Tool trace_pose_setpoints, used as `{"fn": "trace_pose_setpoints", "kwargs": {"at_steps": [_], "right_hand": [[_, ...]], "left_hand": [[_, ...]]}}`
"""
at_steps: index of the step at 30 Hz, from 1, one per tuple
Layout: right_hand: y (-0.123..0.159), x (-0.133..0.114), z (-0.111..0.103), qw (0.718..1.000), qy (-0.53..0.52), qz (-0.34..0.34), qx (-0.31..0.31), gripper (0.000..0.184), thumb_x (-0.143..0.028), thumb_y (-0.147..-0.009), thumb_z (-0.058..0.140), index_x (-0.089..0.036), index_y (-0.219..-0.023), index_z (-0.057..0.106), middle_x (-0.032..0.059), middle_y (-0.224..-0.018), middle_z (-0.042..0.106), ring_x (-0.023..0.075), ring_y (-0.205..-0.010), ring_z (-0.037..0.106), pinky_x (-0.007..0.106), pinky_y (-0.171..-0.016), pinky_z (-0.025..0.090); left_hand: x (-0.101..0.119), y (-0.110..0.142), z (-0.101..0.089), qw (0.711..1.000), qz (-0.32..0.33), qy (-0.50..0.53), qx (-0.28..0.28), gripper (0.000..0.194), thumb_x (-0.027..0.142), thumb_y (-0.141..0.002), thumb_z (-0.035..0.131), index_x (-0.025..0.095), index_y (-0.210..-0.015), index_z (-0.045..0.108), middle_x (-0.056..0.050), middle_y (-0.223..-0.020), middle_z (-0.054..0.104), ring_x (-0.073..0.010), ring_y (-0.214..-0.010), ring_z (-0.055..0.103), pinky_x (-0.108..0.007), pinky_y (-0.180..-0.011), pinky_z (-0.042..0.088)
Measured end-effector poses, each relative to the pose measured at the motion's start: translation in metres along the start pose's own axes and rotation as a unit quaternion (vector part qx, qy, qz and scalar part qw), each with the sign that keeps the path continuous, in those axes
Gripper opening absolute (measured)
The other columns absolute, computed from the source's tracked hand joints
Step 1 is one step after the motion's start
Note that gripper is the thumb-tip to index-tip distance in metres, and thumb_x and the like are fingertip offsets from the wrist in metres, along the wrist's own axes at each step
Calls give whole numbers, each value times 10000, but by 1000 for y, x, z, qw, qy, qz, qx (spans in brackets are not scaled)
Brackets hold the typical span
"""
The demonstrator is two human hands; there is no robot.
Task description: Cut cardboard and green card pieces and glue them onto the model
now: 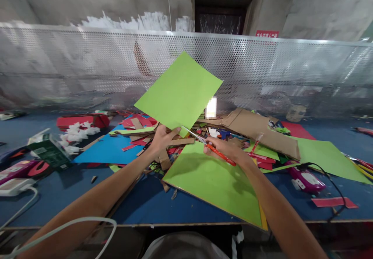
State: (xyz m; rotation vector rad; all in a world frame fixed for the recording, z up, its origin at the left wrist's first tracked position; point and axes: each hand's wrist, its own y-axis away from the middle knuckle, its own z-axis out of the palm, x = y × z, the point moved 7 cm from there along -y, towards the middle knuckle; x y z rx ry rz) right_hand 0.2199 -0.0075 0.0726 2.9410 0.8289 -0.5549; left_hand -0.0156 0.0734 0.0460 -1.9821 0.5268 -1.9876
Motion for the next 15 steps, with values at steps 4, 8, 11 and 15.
{"fn": "trace_pose_setpoints", "kwargs": {"at_steps": [4, 8, 11, 15], "right_hand": [[-2, 0, 0, 1000, 1, 7, -7, 547, -668, -989, 374, -212, -1158, 624, 101, -972, 708, 267, -798, 641, 317, -691, 440], [-3, -1, 1, 1000, -18, 16, -14, 583, -708, -973, 407, -205, -1175, 622, 90, -931, 703, 259, -751, 630, 326, -699, 444], [-3, -4, -1, 1000, -18, 17, -10, 598, -728, -969, 397, -197, -1105, 635, 85, -894, 687, 252, -726, 615, 335, -709, 444], [-3, -6, -1, 1000, -16, 14, -8, 600, -726, -976, 383, -193, -1083, 635, 81, -876, 678, 245, -721, 605, 326, -699, 438]], "left_hand": [[-6, -1, -1, 1000, -14, 11, 6, 283, 394, -724, 877, 146, -807, 768, -64, -723, 744, -239, -659, 707, -315, -586, 596], [-8, -1, -1, 999, -19, 27, 9, 268, 378, -714, 888, 153, -789, 763, -64, -690, 728, -260, -687, 717, -327, -596, 600], [-6, 0, -1, 1000, -16, 27, 4, 244, 340, -705, 900, 151, -770, 759, -60, -673, 715, -253, -667, 704, -328, -593, 595], [2, 1, 0, 1000, 10, -10, -3, 245, 348, -727, 890, 145, -778, 762, -71, -753, 737, -220, -667, 682, -326, -632, 596]]}}
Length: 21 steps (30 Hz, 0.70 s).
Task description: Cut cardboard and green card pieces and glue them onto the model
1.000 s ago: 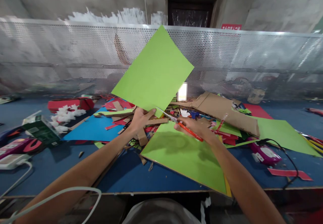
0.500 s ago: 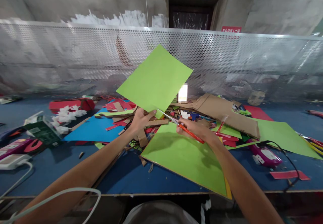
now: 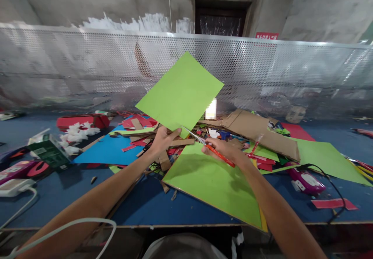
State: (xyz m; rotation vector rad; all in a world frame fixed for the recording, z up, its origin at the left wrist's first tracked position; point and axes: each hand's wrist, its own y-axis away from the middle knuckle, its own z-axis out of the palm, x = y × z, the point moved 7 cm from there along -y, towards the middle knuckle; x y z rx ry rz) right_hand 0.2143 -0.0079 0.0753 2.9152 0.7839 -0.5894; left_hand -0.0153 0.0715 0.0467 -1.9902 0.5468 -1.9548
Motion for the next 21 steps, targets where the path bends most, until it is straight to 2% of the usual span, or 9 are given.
{"fn": "trace_pose_setpoints", "kwargs": {"at_steps": [7, 10, 15, 21], "right_hand": [[-3, 5, 3, 1000, -4, -8, 15, 622, -733, -982, 372, -184, -1087, 645, 94, -895, 698, 241, -730, 615, 293, -644, 403], [-4, 6, 4, 1000, -3, -14, 15, 617, -736, -986, 371, -190, -1072, 643, 89, -890, 692, 227, -712, 601, 285, -625, 388], [-3, 4, 4, 1000, -17, -15, 2, 612, -736, -978, 393, -182, -1069, 635, 84, -847, 665, 223, -686, 585, 301, -635, 394], [-3, 4, 2, 1000, -10, 0, 5, 619, -736, -966, 411, -176, -1067, 656, 95, -844, 666, 243, -714, 602, 321, -679, 413]], "left_hand": [[12, 2, 4, 997, 38, -64, -13, 346, 456, -851, 754, 119, -929, 768, -120, -994, 796, -267, -903, 739, -353, -806, 604], [12, 3, 5, 996, 31, -77, -14, 359, 470, -843, 747, 115, -895, 748, -122, -967, 802, -265, -857, 747, -349, -778, 604], [8, 3, 8, 999, 3, -26, -29, 400, 498, -816, 769, 118, -934, 741, -118, -980, 804, -236, -741, 747, -330, -685, 613], [6, 1, 6, 1000, -2, -17, -14, 426, 516, -787, 796, 124, -941, 733, -108, -974, 804, -227, -732, 745, -337, -691, 629]]}}
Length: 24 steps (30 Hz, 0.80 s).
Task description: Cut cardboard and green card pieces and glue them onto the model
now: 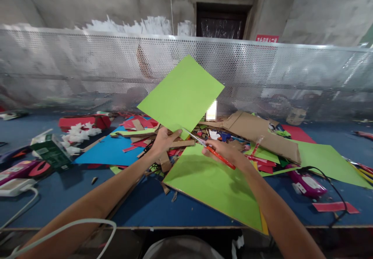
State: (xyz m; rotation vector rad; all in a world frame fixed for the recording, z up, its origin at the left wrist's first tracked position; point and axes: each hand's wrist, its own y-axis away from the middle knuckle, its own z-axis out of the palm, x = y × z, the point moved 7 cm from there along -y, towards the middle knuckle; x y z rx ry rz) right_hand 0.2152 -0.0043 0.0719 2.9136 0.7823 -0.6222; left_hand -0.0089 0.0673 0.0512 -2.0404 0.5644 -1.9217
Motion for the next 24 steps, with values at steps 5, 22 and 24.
{"fn": "trace_pose_setpoints", "kwargs": {"at_steps": [5, 22, 24], "right_hand": [[-1, -1, 0, 1000, 2, -3, 3, 608, -729, -972, 421, -182, -1079, 666, 105, -863, 682, 252, -727, 619, 314, -663, 417], [-4, 0, -2, 999, -19, -6, 37, 576, -715, -949, 478, -186, -1035, 689, 77, -815, 678, 217, -682, 585, 283, -578, 365], [-9, 8, 3, 999, -28, -7, 23, 573, -714, -943, 495, -175, -1004, 677, 59, -777, 654, 198, -651, 560, 279, -575, 347]], "left_hand": [[-2, 0, 0, 1000, -2, -18, -7, 417, 513, -808, 782, 126, -959, 750, -112, -1009, 808, -236, -765, 757, -333, -715, 626], [-5, -1, 0, 1000, -9, 2, -22, 430, 513, -799, 795, 117, -965, 762, -121, -1009, 812, -259, -798, 768, -351, -732, 633], [-6, -1, 1, 1000, -10, 11, -26, 437, 516, -788, 803, 118, -964, 763, -120, -1021, 810, -245, -767, 761, -343, -711, 635]]}}
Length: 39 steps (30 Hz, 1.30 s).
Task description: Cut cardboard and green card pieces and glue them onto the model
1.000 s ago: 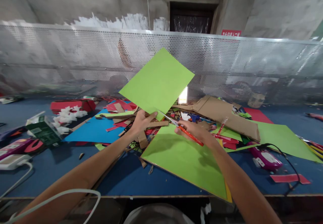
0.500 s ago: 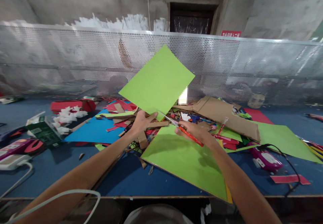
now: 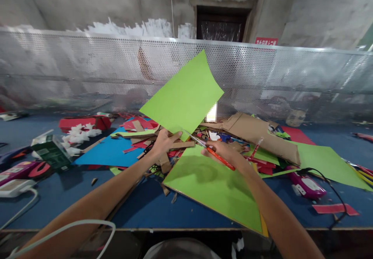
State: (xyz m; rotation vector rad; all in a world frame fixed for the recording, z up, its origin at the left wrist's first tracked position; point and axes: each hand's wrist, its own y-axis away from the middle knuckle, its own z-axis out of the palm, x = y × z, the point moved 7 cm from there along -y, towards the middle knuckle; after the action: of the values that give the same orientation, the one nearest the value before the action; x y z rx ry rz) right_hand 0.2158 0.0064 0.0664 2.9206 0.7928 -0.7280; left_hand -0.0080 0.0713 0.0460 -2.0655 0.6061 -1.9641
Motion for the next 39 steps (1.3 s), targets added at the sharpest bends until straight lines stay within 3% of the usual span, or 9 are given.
{"fn": "trace_pose_setpoints", "kwargs": {"at_steps": [5, 10, 17, 23, 28, 31, 39], "right_hand": [[-6, 16, 6, 1000, -7, -10, -8, 559, -734, -929, 509, -186, -864, 598, 14, -745, 613, 161, -612, 501, 273, -590, 306], [-3, 12, 4, 1000, -21, -20, -9, 526, -716, -935, 513, -202, -823, 532, -16, -707, 540, 156, -619, 475, 269, -594, 279], [0, 12, 1, 999, -32, -17, -18, 493, -680, -928, 545, -195, -849, 571, -14, -716, 528, 156, -635, 455, 275, -612, 293], [0, 12, 3, 997, -63, -34, -24, 466, -646, -930, 564, -182, -910, 608, -14, -744, 536, 152, -646, 452, 266, -601, 307], [0, 11, 4, 996, -79, -42, -29, 496, -677, -915, 560, -182, -877, 564, -31, -707, 478, 141, -627, 423, 264, -585, 304], [1, 13, 4, 997, -59, -36, -26, 488, -671, -920, 559, -184, -938, 578, -24, -717, 521, 145, -619, 447, 263, -583, 298], [3, 13, 2, 1000, 15, 11, -20, 489, -678, -927, 535, -203, -1008, 615, 3, -754, 614, 176, -633, 541, 262, -593, 292]], "left_hand": [[-5, -1, 0, 1000, 7, 14, 4, 470, 546, -764, 821, 110, -931, 765, -115, -973, 805, -234, -748, 741, -360, -712, 648], [-13, -3, -2, 1000, -8, 27, -9, 497, 564, -745, 844, 110, -932, 769, -128, -1004, 799, -242, -759, 746, -406, -754, 662], [-11, -7, -14, 997, -53, 51, -14, 599, 597, -675, 865, 102, -989, 739, -136, -959, 797, -256, -727, 758, -392, -681, 649], [-13, -9, -18, 997, -66, 41, -7, 625, 594, -582, 899, 99, -938, 762, -121, -862, 805, -218, -626, 733, -328, -619, 614], [-17, -10, -20, 998, -66, -1, -5, 553, 629, -626, 862, 105, -770, 757, -116, -706, 777, -218, -597, 725, -300, -597, 594], [-15, -10, -20, 998, -48, -31, -8, 504, 619, -672, 838, 126, -713, 743, -111, -684, 772, -223, -590, 721, -304, -589, 590], [-1, -3, -11, 1000, -4, 6, -11, 506, 577, -704, 845, 129, -916, 745, -91, -835, 796, -210, -643, 730, -311, -620, 610]]}}
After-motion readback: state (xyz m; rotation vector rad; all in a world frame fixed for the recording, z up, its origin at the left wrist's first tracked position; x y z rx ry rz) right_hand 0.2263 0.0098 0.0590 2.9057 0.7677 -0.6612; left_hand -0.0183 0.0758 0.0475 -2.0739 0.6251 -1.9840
